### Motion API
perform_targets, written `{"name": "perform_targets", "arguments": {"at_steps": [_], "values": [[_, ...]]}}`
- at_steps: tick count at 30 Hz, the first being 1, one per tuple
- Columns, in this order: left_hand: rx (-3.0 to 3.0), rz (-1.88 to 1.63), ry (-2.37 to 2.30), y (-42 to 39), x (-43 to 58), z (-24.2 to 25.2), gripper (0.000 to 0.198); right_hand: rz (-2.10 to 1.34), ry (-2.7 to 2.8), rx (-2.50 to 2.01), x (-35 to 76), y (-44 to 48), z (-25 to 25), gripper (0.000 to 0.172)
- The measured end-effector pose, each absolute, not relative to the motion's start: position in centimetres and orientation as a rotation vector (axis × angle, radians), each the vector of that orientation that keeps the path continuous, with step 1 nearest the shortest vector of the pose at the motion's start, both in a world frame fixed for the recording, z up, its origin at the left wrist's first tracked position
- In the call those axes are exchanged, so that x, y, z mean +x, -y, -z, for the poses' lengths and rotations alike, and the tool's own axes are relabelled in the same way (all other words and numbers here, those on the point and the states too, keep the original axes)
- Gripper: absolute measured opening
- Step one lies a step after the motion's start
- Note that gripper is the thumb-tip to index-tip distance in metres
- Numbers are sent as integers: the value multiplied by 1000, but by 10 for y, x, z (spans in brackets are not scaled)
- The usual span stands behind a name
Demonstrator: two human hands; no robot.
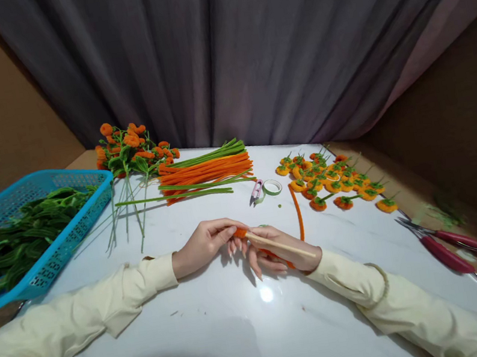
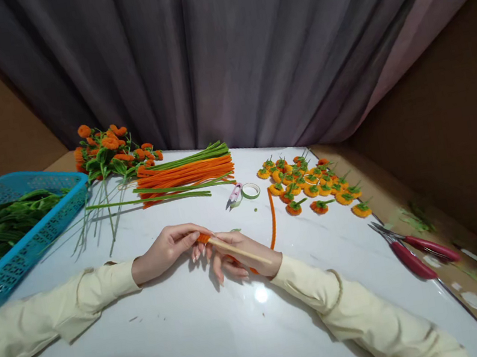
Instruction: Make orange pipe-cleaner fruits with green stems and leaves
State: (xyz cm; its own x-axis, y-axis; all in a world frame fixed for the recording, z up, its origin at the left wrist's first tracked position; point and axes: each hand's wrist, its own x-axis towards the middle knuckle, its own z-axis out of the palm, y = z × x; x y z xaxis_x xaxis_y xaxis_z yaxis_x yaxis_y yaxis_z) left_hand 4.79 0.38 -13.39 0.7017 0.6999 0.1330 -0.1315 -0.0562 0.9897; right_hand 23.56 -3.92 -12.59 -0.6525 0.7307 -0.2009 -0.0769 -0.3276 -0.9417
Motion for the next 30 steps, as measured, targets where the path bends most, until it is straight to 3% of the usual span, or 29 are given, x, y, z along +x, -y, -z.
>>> {"name": "perform_targets", "arguments": {"at_steps": [11,21,30], "values": [[2127,-975,-475,-3,44,136,27,-1954,1458,-1130,230,43,126,35],[2806,-1093,-215,-12,39,141,26,-1984,1440,-1084,230,40,124,45],[2935,-1190,-226,-17,38,142,28,-2192,1288,-954,224,52,114,46]]}}
